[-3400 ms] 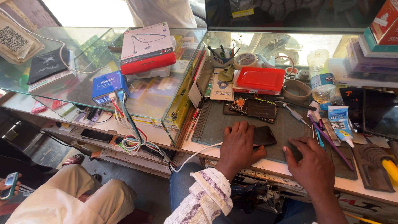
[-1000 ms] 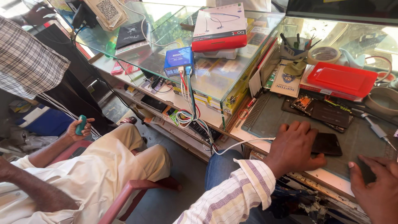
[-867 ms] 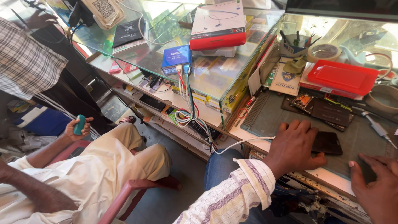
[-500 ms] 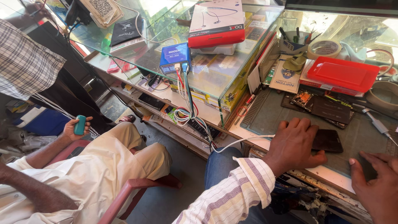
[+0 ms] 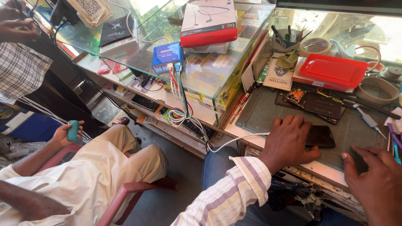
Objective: The person disassembles a smartphone by removing the back cover and internal components. They then reassemble the device by placing the motherboard and battery back into the chassis and securing the back cover.
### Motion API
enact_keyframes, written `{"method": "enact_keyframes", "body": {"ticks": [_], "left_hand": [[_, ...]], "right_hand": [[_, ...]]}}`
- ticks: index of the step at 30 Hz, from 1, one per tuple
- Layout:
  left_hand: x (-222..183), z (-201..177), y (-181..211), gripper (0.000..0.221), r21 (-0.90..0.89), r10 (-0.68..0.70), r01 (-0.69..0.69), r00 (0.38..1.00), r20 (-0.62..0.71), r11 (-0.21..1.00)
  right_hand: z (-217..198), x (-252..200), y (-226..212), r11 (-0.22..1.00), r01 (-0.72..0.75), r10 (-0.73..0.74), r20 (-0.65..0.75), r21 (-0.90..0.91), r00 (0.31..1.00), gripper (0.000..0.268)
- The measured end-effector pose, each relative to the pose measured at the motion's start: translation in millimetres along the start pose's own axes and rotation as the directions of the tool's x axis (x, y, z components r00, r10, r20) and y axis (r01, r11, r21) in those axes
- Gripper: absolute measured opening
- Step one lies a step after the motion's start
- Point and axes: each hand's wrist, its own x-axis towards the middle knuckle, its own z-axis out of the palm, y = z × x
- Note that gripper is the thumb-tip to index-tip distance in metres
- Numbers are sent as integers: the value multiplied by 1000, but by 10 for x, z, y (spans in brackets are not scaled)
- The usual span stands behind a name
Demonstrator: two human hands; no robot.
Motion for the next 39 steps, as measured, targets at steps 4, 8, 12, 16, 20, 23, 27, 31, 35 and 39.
{"method": "enact_keyframes", "body": {"ticks": [4,8,12,16,20,23,27,31,35,39], "left_hand": [[23,-3,9,59,7,-4,4,1000,22,1000],[19,-5,-12,61,1,16,-16,1000,11,1000],[13,0,-12,62,-6,17,-17,1000,0,1000],[18,4,-8,65,5,12,-12,1000,24,1000],[16,4,-19,66,10,13,-13,999,33,1000],[19,4,-15,65,15,21,-22,999,24,1000],[19,1,-14,64,8,21,-21,999,25,1000],[13,6,-15,61,-15,20,-20,1000,11,1000],[10,14,-17,62,-10,27,-27,1000,-7,1000],[14,-18,-3,64,-14,32,-32,999,-18,999]], "right_hand": [[-62,24,-38,996,24,-23,20,-83,1000,28],[-120,4,-76,971,85,-95,-34,-223,995,27],[-61,-10,-4,990,30,-29,8,-137,1000,28],[60,-42,148,987,65,-65,5,-150,998,29],[97,-59,193,974,106,-114,-27,-201,993,29],[48,-38,129,984,33,-29,29,-178,999,31],[-25,-10,53,976,30,-20,49,-216,999,31],[-52,-12,9,977,11,-2,41,-212,999,30],[-71,-16,3,981,-5,17,57,-195,998,32],[-108,24,-55,982,12,-10,15,-190,1000,33]]}}
